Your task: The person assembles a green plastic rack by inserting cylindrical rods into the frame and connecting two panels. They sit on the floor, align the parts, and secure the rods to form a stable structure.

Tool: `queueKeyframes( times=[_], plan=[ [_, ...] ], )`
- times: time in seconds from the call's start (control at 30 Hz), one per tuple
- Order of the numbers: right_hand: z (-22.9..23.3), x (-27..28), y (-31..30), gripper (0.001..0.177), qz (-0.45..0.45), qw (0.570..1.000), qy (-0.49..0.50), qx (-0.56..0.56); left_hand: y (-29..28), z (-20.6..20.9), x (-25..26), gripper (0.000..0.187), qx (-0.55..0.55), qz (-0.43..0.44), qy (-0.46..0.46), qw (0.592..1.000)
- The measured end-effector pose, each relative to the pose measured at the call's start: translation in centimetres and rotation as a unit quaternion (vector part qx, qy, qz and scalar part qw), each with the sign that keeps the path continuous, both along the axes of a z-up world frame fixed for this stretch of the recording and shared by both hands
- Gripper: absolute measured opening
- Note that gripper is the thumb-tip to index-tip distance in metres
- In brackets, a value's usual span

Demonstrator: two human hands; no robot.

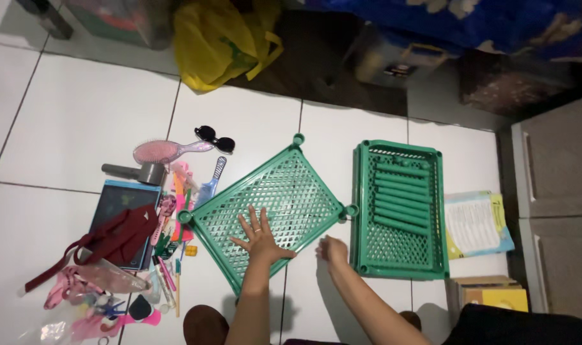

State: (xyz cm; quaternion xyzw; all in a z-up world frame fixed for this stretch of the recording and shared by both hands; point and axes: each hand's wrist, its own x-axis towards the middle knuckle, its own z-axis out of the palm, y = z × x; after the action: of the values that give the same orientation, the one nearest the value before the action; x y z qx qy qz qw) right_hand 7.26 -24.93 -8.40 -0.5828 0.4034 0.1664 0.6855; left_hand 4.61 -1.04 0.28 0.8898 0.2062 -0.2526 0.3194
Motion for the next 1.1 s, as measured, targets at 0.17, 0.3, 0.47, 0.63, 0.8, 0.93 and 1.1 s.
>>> queueKeyframes(
  times=[0.17, 0.3, 0.47, 0.63, 0.8, 0.93, 1.1],
  plan=[
    [-1.3, 1.0, 2.8, 0.016, 0.022, 0.994, 0.019, 0.105, -0.3, 1.1, -0.4, 0.173, 0.018, 0.014, -0.015, 1.0],
    [0.3, 1.5, 3.0, 0.018, 0.027, 0.994, -0.053, 0.097, 0.2, 2.7, -0.2, 0.171, -0.003, 0.028, -0.026, 0.999],
    [6.2, 2.8, 2.1, 0.023, 0.102, 0.98, -0.147, 0.087, 3.0, 7.2, 2.7, 0.153, -0.055, 0.005, 0.012, 0.998],
    [14.3, 5.2, 5.2, 0.023, 0.147, 0.963, -0.209, 0.091, 3.7, 14.0, 2.9, 0.136, -0.074, -0.034, -0.088, 0.993],
    [22.0, 5.8, 9.0, 0.022, 0.156, 0.944, -0.286, 0.044, 1.2, 18.8, 1.6, 0.101, -0.044, -0.055, -0.127, 0.989],
    [26.1, 5.9, 9.7, 0.029, 0.209, 0.916, -0.341, -0.036, 0.8, 17.4, 0.7, 0.06, -0.071, -0.008, -0.193, 0.979],
    [25.9, 6.4, 4.6, 0.026, 0.289, 0.875, -0.363, -0.137, 3.5, 10.9, -0.8, 0.049, -0.401, 0.209, -0.102, 0.886]
  ],
)
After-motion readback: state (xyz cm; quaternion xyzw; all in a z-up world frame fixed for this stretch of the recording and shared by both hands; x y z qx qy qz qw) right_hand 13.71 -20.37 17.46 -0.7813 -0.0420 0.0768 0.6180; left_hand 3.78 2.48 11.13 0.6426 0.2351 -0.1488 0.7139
